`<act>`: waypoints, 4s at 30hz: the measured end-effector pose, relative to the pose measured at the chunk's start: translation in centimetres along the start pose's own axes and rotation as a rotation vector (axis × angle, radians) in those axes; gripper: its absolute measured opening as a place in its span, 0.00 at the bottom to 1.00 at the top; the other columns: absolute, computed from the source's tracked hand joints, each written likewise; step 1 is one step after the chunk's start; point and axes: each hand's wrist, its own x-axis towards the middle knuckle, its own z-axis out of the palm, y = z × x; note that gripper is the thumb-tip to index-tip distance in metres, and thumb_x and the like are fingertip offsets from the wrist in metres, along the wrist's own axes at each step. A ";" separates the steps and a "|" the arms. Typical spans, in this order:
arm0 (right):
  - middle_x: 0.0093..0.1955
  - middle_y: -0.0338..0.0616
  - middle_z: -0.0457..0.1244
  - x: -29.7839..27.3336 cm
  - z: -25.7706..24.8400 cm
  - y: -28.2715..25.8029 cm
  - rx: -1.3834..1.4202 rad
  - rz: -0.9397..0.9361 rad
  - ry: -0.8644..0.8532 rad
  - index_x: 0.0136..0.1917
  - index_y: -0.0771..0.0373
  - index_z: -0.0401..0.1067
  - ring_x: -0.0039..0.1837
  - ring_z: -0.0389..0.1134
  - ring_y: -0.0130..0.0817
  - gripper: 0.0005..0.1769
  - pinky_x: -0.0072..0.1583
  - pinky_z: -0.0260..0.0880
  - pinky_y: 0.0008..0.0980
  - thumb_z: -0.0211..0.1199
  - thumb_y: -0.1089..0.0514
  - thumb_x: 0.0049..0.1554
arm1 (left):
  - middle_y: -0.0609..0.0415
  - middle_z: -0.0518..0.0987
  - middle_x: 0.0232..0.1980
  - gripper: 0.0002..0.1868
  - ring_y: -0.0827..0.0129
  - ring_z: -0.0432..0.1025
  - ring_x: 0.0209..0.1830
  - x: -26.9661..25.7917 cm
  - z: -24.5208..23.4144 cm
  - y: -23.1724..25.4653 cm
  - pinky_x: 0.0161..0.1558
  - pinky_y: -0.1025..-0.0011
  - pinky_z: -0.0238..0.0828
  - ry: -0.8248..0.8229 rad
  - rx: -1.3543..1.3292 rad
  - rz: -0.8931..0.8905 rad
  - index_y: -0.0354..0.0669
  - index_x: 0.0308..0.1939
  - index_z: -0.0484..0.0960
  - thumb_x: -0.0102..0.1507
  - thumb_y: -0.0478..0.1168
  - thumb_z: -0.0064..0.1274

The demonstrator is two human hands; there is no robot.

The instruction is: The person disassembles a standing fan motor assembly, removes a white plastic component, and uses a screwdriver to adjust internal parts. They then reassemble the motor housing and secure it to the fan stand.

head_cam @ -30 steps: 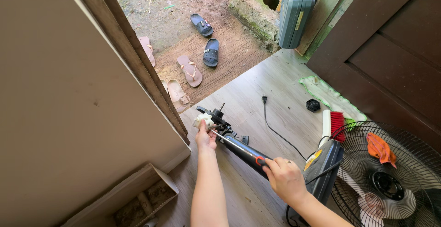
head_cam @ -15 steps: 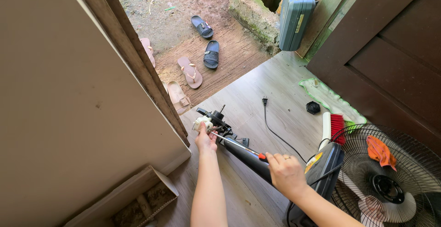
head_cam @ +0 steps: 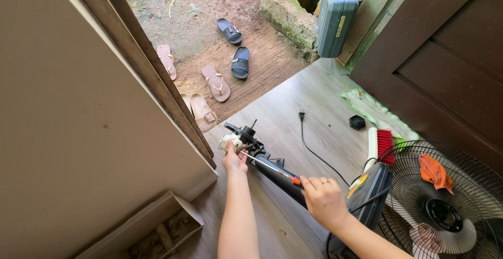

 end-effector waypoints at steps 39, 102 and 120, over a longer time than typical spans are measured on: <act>0.34 0.47 0.63 1.3 2.4 2.4 0.913 0.862 -0.698 0.53 0.59 0.72 0.35 0.61 0.43 0.14 0.40 0.58 0.43 0.69 0.53 0.57 | 0.49 0.82 0.41 0.21 0.58 0.79 0.36 -0.1 -0.4 0.1 0.46 0.59 0.76 -0.114 -0.047 0.064 0.41 0.54 0.76 0.64 0.51 0.58; 0.38 0.43 0.66 -0.5 1.5 3.6 -0.115 0.094 -0.096 0.52 0.57 0.72 0.42 0.70 0.43 0.15 0.43 0.68 0.42 0.61 0.50 0.54 | 0.50 0.81 0.45 0.19 0.58 0.78 0.38 -1.2 0.3 -0.6 0.44 0.58 0.72 -0.044 0.002 0.126 0.44 0.56 0.77 0.65 0.46 0.60; 0.36 0.46 0.67 0.2 2.3 3.5 0.061 0.313 -0.336 0.50 0.56 0.74 0.40 0.69 0.46 0.15 0.43 0.66 0.46 0.60 0.44 0.62 | 0.50 0.80 0.38 0.19 0.61 0.78 0.32 -3.0 1.0 -0.1 0.37 0.64 0.71 0.013 0.041 0.139 0.49 0.53 0.72 0.63 0.48 0.61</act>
